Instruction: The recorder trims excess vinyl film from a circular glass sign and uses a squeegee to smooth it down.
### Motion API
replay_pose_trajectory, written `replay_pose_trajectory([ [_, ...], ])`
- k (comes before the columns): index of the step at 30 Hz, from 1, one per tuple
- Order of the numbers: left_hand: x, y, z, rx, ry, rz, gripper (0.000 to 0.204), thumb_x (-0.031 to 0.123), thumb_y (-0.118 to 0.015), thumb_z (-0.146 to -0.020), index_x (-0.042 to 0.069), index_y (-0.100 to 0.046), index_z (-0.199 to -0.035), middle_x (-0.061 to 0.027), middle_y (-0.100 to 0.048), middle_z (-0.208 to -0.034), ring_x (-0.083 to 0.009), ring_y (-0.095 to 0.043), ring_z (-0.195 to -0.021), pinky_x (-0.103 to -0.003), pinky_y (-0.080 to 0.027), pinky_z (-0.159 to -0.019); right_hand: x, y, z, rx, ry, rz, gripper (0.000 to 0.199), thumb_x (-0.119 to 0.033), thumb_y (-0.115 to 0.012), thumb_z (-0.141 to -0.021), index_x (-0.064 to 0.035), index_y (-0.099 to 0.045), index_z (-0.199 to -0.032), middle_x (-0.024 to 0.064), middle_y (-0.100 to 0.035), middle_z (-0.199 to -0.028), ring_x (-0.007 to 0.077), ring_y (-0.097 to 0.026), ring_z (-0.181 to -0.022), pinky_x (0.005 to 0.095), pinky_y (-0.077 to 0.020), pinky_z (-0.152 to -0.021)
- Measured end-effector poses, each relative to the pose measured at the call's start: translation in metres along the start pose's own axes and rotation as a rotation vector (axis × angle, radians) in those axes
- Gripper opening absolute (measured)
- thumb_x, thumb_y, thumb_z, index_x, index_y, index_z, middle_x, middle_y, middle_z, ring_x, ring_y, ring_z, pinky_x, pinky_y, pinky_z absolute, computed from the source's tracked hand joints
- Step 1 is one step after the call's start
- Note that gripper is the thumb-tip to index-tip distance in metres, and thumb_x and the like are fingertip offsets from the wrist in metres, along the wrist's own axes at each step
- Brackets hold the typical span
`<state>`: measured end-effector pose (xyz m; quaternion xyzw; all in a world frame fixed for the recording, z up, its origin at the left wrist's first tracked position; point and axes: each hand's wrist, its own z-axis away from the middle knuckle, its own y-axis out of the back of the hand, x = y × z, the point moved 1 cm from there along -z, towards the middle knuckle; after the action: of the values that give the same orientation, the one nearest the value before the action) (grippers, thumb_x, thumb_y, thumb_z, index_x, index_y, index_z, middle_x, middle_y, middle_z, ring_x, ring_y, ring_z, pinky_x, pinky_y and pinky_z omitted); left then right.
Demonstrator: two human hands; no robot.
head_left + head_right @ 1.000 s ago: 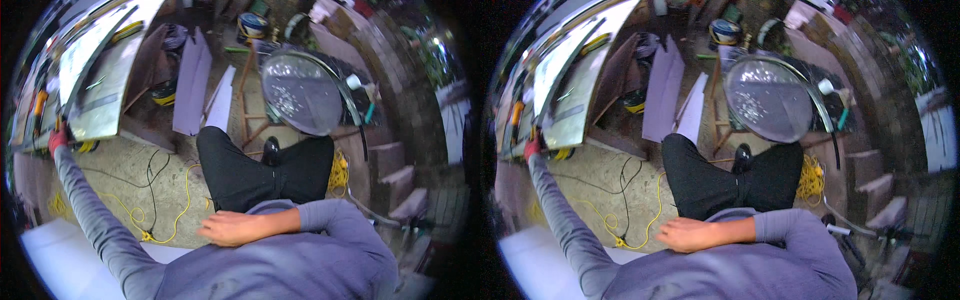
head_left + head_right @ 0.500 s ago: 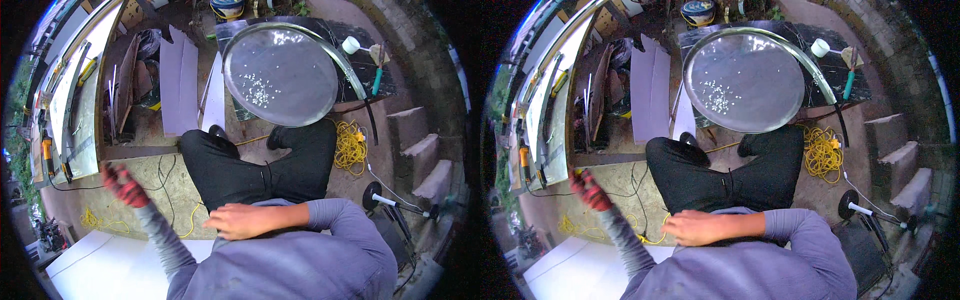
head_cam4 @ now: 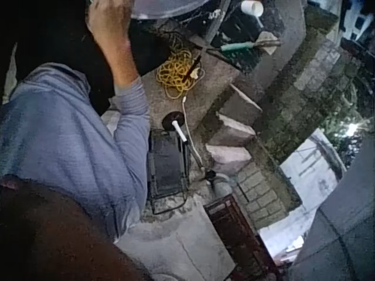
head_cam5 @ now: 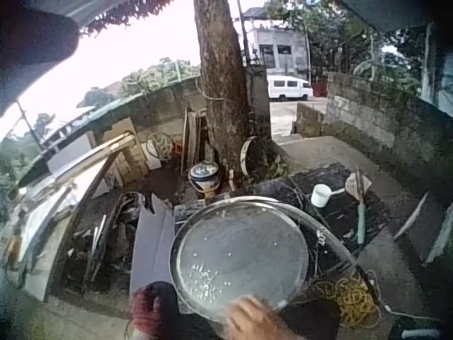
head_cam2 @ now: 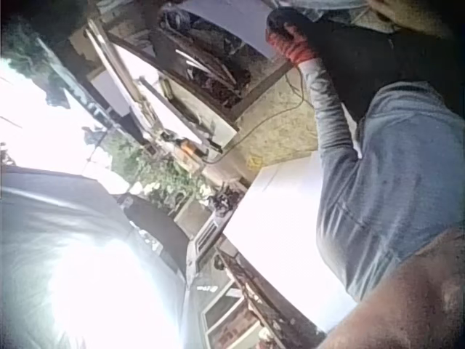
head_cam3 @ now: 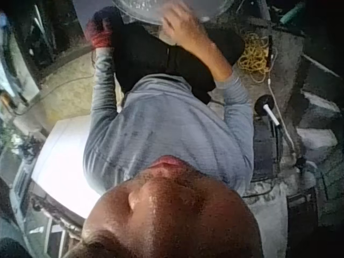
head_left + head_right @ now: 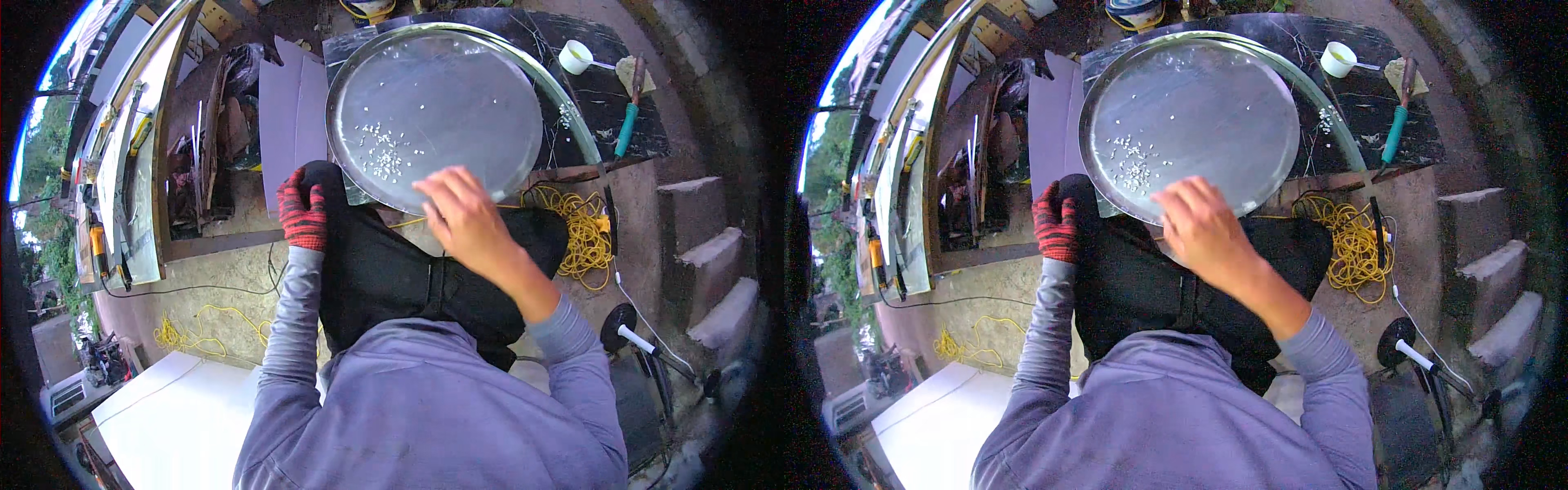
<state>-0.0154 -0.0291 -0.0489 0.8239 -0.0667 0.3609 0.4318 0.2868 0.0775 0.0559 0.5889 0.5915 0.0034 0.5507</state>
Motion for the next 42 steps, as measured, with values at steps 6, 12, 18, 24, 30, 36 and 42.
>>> replay_pose_trajectory([
  [6, -0.010, -0.022, 0.010, -0.037, 0.019, 0.063, 0.048, 0.016, -0.071, -0.088, 0.004, -0.059, -0.133, -0.0210, -0.058, -0.126, -0.0386, -0.056, -0.120, -0.046, -0.044, -0.106, 0.023, -0.029, -0.048, -0.050, 0.167, 0.238, 0.031, -0.016, -0.071, -0.086, -0.0048, -0.065, -0.115, 0.0123, -0.062, -0.120, 0.0314, -0.056, -0.122, 0.0449, -0.0450, -0.105],
  [12, -0.029, -0.006, 0.015, -0.003, -0.029, -0.091, 0.046, 0.017, -0.070, -0.088, 0.006, -0.062, -0.131, -0.0198, -0.059, -0.125, -0.0381, -0.058, -0.116, -0.047, -0.046, -0.104, 0.034, -0.069, -0.096, -0.128, 0.225, 0.327, 0.041, -0.023, -0.073, -0.086, -0.0040, -0.063, -0.121, 0.0143, -0.059, -0.130, 0.0339, -0.051, -0.130, 0.0474, -0.0401, -0.112],
  [18, -0.051, 0.006, 0.017, -0.005, 0.052, -0.137, 0.042, 0.018, -0.070, -0.087, 0.006, -0.064, -0.127, -0.0195, -0.061, -0.124, -0.0393, -0.057, -0.117, -0.049, -0.044, -0.104, 0.029, -0.110, -0.110, -0.212, 0.240, 0.272, 0.041, -0.022, -0.074, -0.084, -0.0030, -0.061, -0.118, 0.0148, -0.056, -0.131, 0.0360, -0.048, -0.133, 0.0480, -0.0395, -0.112],
  [24, -0.038, 0.002, 0.010, -0.049, 0.060, -0.126, 0.039, 0.020, -0.070, -0.088, 0.008, -0.066, -0.125, -0.0181, -0.063, -0.122, -0.0376, -0.058, -0.116, -0.049, -0.044, -0.103, 0.041, -0.126, -0.111, -0.205, 0.203, 0.255, 0.027, -0.021, -0.072, -0.085, -0.0051, -0.062, -0.106, 0.0129, -0.058, -0.120, 0.0327, -0.053, -0.124, 0.0465, -0.0415, -0.109],
  [30, -0.025, -0.005, 0.000, -0.120, 0.007, -0.147, 0.035, 0.019, -0.068, -0.089, 0.011, -0.067, -0.124, -0.0160, -0.065, -0.118, -0.0356, -0.059, -0.112, -0.049, -0.045, -0.099, 0.088, -0.096, -0.110, -0.075, 0.136, 0.439, 0.019, -0.017, -0.070, -0.087, -0.0059, -0.062, -0.099, 0.0112, -0.058, -0.107, 0.0303, -0.056, -0.108, 0.0427, -0.0475, -0.096],
  [36, -0.025, -0.015, -0.001, -0.115, -0.025, -0.127, 0.035, 0.024, -0.069, -0.088, 0.012, -0.069, -0.121, -0.0180, -0.066, -0.115, -0.0367, -0.061, -0.108, -0.050, -0.046, -0.096, 0.119, -0.063, -0.104, -0.003, 0.023, 0.446, 0.016, -0.014, -0.070, -0.086, -0.0058, -0.063, -0.097, 0.0113, -0.060, -0.106, 0.0312, -0.057, -0.106, 0.0433, -0.0487, -0.095],
  [42, -0.021, -0.015, -0.003, -0.115, -0.057, -0.139, 0.032, 0.020, -0.069, -0.087, 0.011, -0.070, -0.117, -0.0149, -0.066, -0.114, -0.0358, -0.062, -0.107, -0.047, -0.048, -0.097, 0.080, -0.097, -0.129, 0.032, 0.169, 0.329, 0.024, -0.017, -0.071, -0.081, -0.0042, -0.063, -0.100, 0.0152, -0.060, -0.109, 0.0345, -0.056, -0.110, 0.0469, -0.0464, -0.097],
])
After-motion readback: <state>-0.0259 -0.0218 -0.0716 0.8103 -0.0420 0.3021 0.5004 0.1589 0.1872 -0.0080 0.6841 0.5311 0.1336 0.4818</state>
